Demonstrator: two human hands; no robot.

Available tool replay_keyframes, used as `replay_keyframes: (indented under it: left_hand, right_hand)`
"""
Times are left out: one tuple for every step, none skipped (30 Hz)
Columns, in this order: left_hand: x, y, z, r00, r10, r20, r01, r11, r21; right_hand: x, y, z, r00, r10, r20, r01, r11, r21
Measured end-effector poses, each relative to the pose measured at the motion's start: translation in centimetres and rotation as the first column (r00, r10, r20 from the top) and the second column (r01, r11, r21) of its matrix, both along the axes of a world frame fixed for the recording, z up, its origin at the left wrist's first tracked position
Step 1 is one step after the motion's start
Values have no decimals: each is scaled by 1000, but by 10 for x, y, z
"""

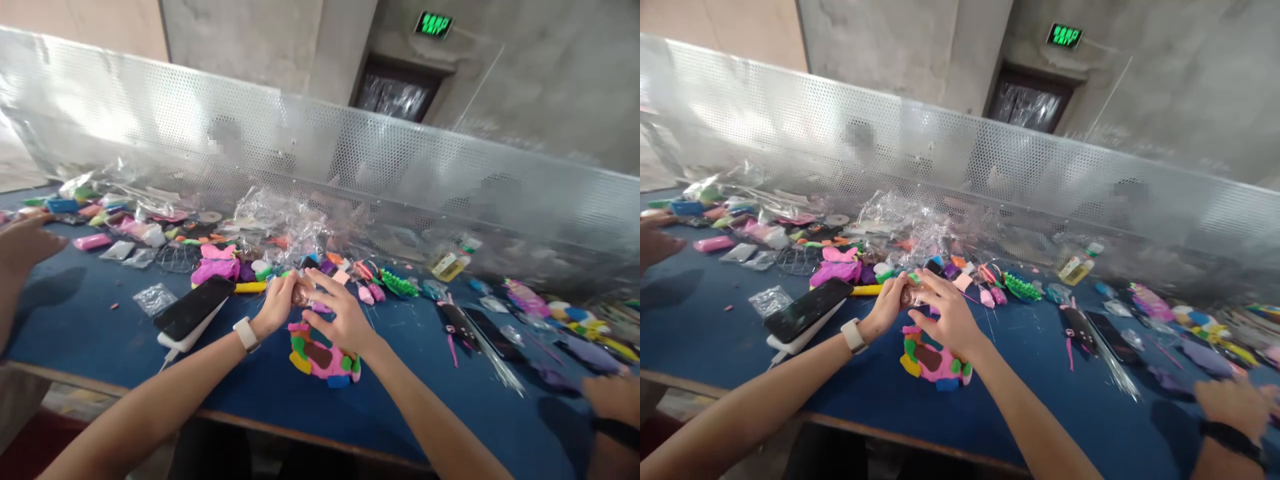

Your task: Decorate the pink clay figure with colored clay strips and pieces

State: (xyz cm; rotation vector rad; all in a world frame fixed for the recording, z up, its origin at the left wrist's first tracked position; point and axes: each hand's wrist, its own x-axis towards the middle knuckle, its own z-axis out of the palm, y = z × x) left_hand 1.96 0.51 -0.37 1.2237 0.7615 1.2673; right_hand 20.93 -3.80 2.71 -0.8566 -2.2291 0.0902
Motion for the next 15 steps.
replay_keyframes:
  left_hand:
    - [-1,3,-1,999,33,-3,-33,999,5]
    - [-1,5,-3,998,66,-7,-66,998,13]
    - [-1,7,-4,997,76,-24,-75,997,22]
    - [-2,9,-5,996,76,-42,-74,997,33]
    - [-2,9,-6,996,69,-60,-66,997,47]
    - [-1,8,-6,996,52,-77,-47,997,60]
    - [-1,7,-6,995,32,-92,-25,997,75]
    - [0,6,-6,994,13,-107,-3,996,88]
    - [1,4,-6,992,-4,-124,17,995,99]
    - [1,2,-6,990,-14,-140,29,994,105]
    - [2,1,-6,988,-13,-154,30,994,107]
    - [2,0,-6,987,-4,-162,22,994,105]
    - [2,0,-7,986,12,-165,5,995,100]
    - [2,0,-8,985,33,-169,-17,995,94]
    - [1,1,-9,982,60,-179,-45,995,90]
  right_hand:
    - [-1,5,0,1000,-6,11,6,1000,11]
    - [-2,9,0,1000,-12,15,11,1000,19]
    - [-2,12,-2,1000,-16,13,16,1000,22]
    - [-1,15,-5,1000,-15,8,15,1000,23]
    - [1,16,-9,1000,-11,5,10,1000,23]
    - [3,16,-12,1000,-4,8,4,1000,24]
    - [6,16,-15,1000,1,18,-2,1000,24]
    - [8,14,-18,999,4,32,-5,1000,20]
    - [11,13,-20,999,4,49,-4,1000,13]
    - [13,11,-21,998,1,65,-2,1000,3]
    - [14,9,-21,997,-4,77,4,1000,-8]
    - [14,8,-21,997,-9,82,10,1000,-16]
    - [13,7,-20,997,-13,81,15,1000,-24]
    - [12,6,-20,997,-11,76,14,999,-32]
    - [11,6,-19,998,-7,68,9,999,-39]
